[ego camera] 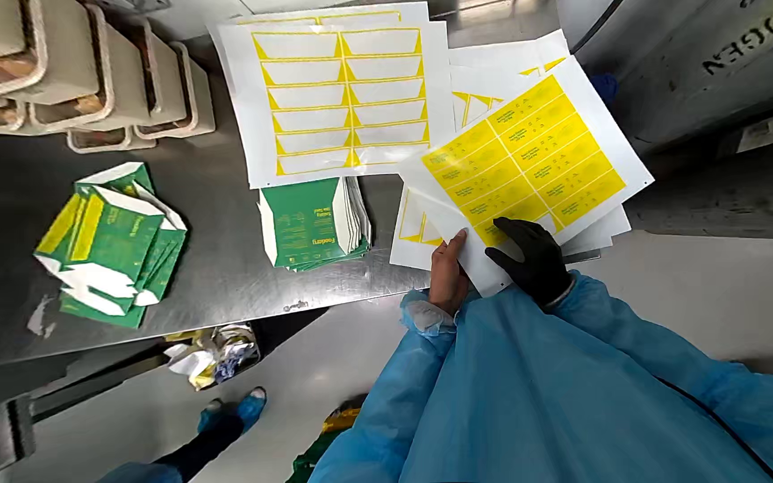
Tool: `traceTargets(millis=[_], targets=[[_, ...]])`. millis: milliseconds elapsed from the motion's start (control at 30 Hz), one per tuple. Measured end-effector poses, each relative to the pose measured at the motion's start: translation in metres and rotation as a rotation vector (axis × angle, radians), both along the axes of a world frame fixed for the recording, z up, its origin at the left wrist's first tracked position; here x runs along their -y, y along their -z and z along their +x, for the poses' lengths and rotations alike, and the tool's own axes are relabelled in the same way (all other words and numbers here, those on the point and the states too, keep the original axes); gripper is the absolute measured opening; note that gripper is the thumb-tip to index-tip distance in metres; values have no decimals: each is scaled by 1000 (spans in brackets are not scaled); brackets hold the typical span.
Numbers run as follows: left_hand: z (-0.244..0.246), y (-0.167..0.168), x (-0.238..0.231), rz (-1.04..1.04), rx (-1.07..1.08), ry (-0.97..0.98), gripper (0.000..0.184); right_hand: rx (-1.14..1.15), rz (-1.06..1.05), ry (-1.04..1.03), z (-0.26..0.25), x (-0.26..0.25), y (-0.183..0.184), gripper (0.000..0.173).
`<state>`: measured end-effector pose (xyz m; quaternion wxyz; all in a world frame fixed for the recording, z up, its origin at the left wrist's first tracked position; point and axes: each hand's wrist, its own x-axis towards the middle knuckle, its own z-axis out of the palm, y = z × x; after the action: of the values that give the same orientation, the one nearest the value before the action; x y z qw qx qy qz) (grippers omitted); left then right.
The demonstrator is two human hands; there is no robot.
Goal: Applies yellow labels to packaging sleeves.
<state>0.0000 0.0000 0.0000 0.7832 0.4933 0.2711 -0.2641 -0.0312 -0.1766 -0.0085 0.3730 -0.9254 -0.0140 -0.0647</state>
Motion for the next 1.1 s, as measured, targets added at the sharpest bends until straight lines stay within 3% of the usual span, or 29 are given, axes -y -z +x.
traceTargets(millis=[133, 333, 633, 900, 1100], targets=[[1, 1, 16, -53, 99, -128, 27, 65, 115, -54, 4, -1, 9, 42], [-7, 7, 26, 61, 310, -91, 16, 50, 199, 89, 6, -5, -10, 23], [-5, 4, 29, 115, 405, -88, 13, 93, 309, 62, 6, -1, -15, 12], [-6, -4, 17, 137, 402, -28, 20, -108, 385, 92, 11, 4, -20, 14], [-4, -11, 15, 199, 410, -29, 20, -35, 297, 85, 13, -6, -27, 16]])
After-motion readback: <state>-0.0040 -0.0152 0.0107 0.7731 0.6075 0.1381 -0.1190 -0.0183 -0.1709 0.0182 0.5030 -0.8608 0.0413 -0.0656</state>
